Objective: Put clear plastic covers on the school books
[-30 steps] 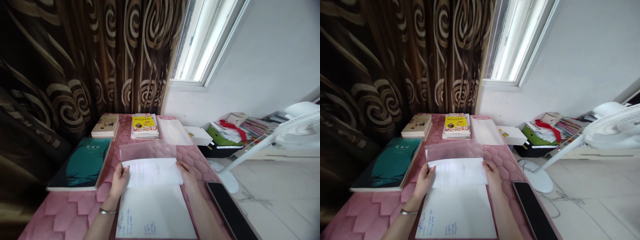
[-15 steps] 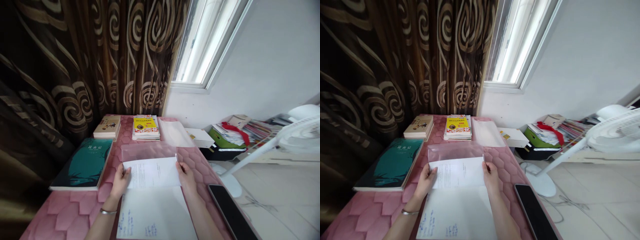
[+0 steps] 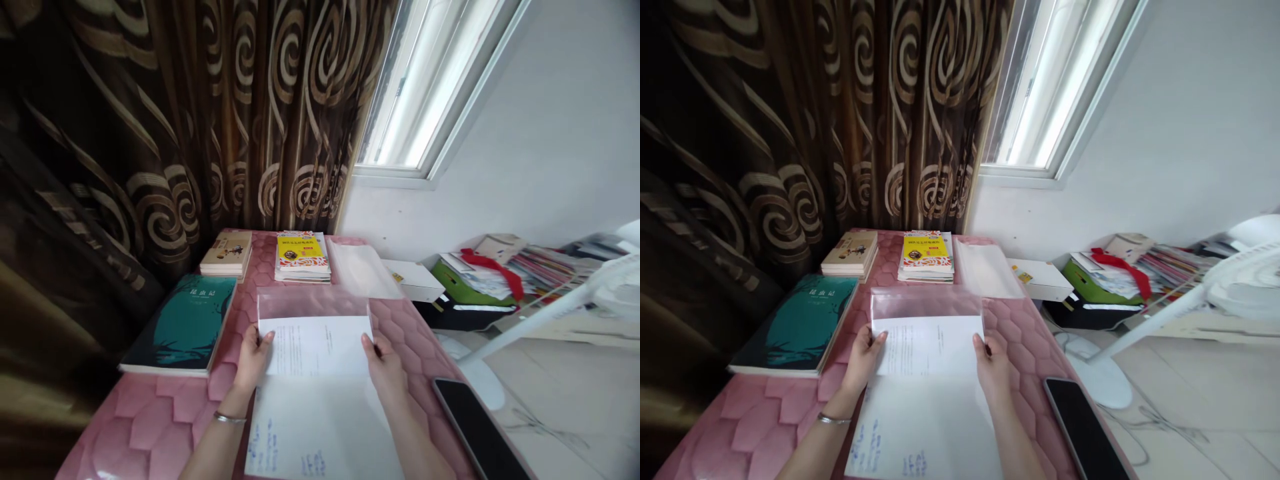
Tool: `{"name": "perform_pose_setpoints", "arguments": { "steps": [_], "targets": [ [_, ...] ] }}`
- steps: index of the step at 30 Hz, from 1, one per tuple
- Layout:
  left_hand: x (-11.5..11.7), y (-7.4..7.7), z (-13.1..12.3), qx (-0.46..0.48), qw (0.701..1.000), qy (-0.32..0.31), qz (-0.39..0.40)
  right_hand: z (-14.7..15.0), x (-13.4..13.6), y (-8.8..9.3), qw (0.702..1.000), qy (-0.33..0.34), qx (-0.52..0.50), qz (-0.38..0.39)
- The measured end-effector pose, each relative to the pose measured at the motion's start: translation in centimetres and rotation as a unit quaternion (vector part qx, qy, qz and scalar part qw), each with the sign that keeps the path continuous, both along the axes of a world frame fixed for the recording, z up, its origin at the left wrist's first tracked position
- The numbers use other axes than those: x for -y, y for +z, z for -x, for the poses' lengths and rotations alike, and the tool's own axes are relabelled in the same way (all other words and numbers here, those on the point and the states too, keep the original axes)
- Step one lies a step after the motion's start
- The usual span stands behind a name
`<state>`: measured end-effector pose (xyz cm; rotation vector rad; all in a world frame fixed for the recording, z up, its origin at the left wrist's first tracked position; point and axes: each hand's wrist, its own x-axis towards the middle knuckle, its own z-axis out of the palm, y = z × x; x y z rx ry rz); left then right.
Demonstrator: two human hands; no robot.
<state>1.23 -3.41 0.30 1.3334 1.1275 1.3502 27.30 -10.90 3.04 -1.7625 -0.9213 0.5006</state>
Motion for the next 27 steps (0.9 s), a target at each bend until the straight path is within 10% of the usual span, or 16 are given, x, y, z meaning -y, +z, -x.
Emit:
{"name": "perform_pose_setpoints", "arguments": {
  "steps": [27],
  "targets": [
    [0.6,0.2,-0.1,-0.061,0.995,0.074,0.007,1.1,0.5,-1.3,0.994,-0.078,0.010,-0.069]
  ]
}}
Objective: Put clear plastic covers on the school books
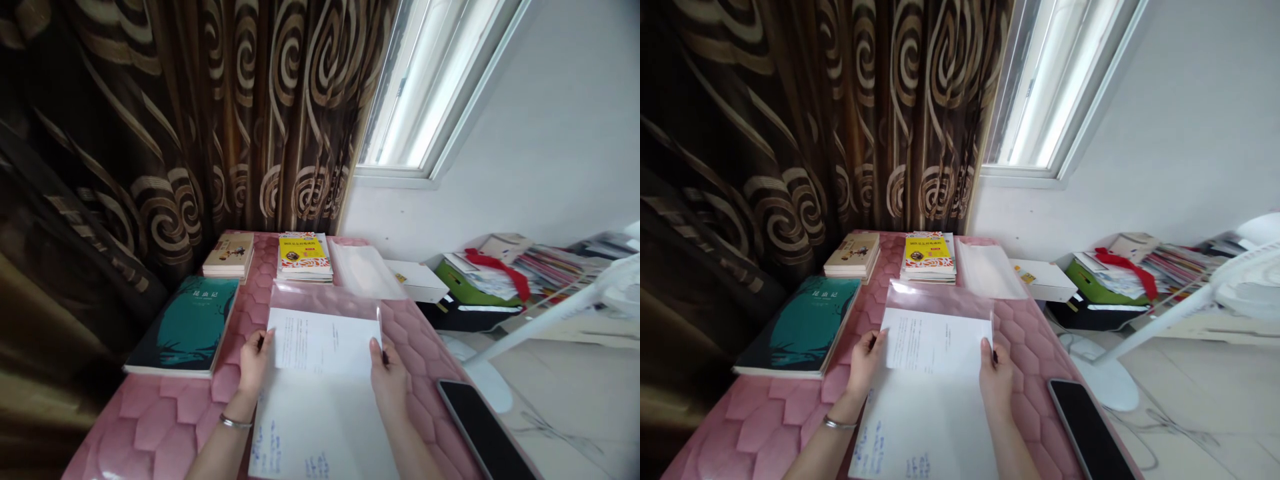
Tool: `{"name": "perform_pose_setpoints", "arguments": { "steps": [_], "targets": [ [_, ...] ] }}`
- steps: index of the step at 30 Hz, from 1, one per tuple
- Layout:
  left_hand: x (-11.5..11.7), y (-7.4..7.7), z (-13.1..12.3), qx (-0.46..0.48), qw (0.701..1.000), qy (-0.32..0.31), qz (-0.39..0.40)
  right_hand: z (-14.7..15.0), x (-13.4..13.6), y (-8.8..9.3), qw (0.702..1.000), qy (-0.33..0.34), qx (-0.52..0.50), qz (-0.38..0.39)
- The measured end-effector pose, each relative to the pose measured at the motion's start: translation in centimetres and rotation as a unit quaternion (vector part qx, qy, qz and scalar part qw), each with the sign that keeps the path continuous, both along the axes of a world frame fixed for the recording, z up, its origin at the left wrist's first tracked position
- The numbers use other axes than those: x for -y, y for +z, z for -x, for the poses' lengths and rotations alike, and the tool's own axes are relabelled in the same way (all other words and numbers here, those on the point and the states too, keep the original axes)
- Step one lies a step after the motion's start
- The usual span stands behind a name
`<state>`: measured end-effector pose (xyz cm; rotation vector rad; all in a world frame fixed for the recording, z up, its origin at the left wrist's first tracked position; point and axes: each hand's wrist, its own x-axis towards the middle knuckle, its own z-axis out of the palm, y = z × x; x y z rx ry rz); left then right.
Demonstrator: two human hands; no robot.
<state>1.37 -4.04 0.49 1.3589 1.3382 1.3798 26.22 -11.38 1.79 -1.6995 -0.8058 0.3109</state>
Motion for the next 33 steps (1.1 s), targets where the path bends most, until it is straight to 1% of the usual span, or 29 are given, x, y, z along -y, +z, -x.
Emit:
{"name": "perform_pose_setpoints", "arguments": {
  "steps": [3,6,10,13,18,22,24,29,33],
  "targets": [
    [-0.1,-0.2,-0.1,-0.016,1.000,0.018,-0.009,0.0,0.1,-0.4,1.000,-0.003,0.002,-0.001],
    [-0.3,-0.4,-0.1,0.006,1.000,0.025,-0.010,0.1,0.2,-0.3,1.000,-0.003,-0.010,0.001],
    [-0.5,-0.4,-0.2,0.057,0.998,0.003,-0.014,0.3,0.3,0.0,1.000,-0.001,-0.021,0.004],
    [-0.7,-0.4,-0.4,0.062,0.998,-0.003,-0.021,0.4,0.5,0.3,1.000,-0.009,-0.017,0.005],
    [-0.9,-0.7,-0.9,-0.002,0.997,0.067,-0.035,0.6,0.8,0.8,0.999,-0.017,-0.023,0.028],
    [-0.7,-0.6,-1.1,-0.015,0.996,0.085,-0.034,0.4,0.9,0.6,0.999,0.003,-0.028,0.017],
    [-0.5,-0.5,-1.1,-0.001,0.996,0.081,-0.030,0.3,1.0,0.4,1.000,0.009,-0.022,0.017],
    [0.0,-0.4,-0.9,0.054,0.997,0.034,-0.031,0.5,1.1,0.4,1.000,0.000,0.003,0.019],
    [-0.1,-0.6,-0.8,0.047,0.997,0.040,-0.034,0.8,1.1,0.9,1.000,-0.006,-0.001,0.018]
  ]
}}
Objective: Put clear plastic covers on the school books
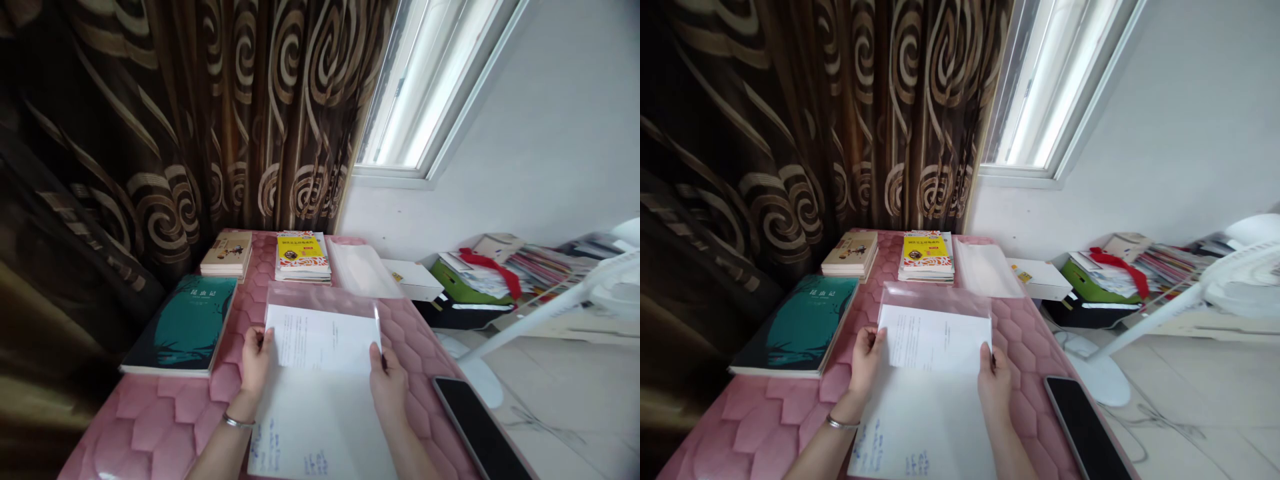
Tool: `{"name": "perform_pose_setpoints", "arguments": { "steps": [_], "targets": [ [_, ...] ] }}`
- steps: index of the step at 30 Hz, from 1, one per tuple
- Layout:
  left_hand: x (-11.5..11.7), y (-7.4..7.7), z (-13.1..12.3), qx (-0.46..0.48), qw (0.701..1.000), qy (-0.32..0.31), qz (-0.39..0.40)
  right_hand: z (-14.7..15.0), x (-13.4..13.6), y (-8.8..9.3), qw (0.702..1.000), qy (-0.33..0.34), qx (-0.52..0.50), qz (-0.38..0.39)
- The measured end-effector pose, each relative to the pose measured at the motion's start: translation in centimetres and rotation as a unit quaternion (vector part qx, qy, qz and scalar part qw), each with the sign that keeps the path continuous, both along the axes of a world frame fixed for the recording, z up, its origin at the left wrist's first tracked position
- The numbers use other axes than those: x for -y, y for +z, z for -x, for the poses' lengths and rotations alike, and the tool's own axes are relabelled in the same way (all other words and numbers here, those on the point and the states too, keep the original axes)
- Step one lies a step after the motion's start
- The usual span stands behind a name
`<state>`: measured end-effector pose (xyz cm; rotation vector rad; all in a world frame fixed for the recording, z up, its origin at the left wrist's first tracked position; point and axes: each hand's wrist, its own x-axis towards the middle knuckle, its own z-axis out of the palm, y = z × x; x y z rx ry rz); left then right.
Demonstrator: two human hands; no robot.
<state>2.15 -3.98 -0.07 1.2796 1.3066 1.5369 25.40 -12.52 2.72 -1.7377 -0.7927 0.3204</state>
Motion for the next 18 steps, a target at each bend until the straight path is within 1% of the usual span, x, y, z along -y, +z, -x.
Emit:
{"name": "perform_pose_setpoints", "arguments": {
  "steps": [4,7,11,13,16,18],
  "targets": [
    [-0.1,-0.1,-0.1,-0.020,1.000,0.016,0.000,0.3,0.0,0.4,1.000,0.001,0.000,0.002],
    [0.0,0.0,-0.1,0.010,1.000,0.021,0.008,0.3,-0.2,0.5,1.000,-0.004,0.004,-0.004],
    [0.1,0.1,0.0,0.059,0.997,-0.029,0.037,0.0,-0.4,-0.1,1.000,-0.004,0.016,-0.017],
    [0.1,0.3,0.1,0.047,0.998,-0.039,0.033,-0.4,-0.4,-0.7,1.000,0.004,0.009,-0.020],
    [0.1,0.4,0.2,0.006,1.000,-0.018,0.011,-0.8,-0.2,-1.4,0.998,0.029,-0.037,-0.032],
    [0.1,0.5,0.2,-0.009,1.000,-0.001,0.003,-0.9,0.1,-1.7,0.995,0.056,-0.068,-0.042]
  ]
}}
